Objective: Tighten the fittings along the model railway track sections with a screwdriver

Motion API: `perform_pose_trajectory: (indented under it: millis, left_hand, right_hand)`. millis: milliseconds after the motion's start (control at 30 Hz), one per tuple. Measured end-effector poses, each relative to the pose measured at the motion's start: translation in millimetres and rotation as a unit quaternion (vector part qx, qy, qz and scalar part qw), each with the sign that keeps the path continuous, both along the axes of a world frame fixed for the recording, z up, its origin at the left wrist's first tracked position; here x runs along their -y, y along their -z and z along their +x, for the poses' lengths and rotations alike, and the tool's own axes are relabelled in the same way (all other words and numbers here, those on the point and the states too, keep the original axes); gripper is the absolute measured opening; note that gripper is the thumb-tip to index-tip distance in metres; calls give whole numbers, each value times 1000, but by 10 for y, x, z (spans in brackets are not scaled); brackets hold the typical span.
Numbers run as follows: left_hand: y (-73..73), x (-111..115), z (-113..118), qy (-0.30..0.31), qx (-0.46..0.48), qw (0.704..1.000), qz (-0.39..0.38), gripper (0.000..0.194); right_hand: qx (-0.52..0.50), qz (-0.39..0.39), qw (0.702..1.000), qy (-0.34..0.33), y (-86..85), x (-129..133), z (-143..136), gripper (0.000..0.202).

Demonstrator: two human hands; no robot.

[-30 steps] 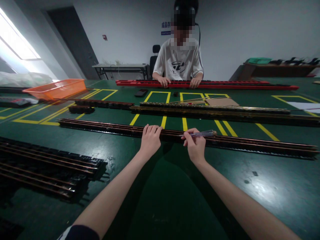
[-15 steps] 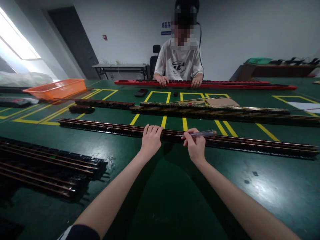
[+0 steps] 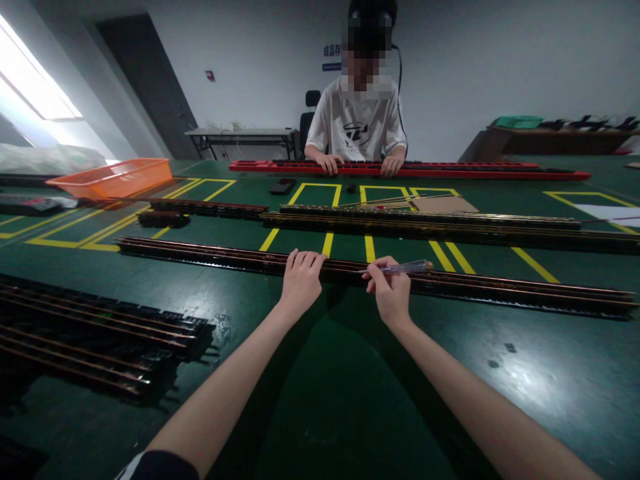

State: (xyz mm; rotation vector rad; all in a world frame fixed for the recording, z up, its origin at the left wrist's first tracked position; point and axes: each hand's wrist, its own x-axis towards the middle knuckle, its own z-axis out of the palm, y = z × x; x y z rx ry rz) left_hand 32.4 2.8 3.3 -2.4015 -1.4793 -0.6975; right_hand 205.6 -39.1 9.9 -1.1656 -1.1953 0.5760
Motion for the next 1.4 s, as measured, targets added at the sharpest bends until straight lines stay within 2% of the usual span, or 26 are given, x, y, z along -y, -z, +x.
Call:
perform_pose_trajectory:
  millis: [700, 1200, 1400]
  left_hand:
    - [-22, 10, -4, 0, 6, 1000, -12, 40]
    - [15, -11, -7, 8, 28, 999, -16, 41]
    - [26, -44, -13, 11, 30, 999, -18, 44]
  right_hand:
    - [-18, -7, 1000, -1, 6, -1, -3, 16]
    - [-49, -14, 998, -39, 7, -122, 78, 21]
    - [-42, -23, 997, -67, 56, -212, 161, 20]
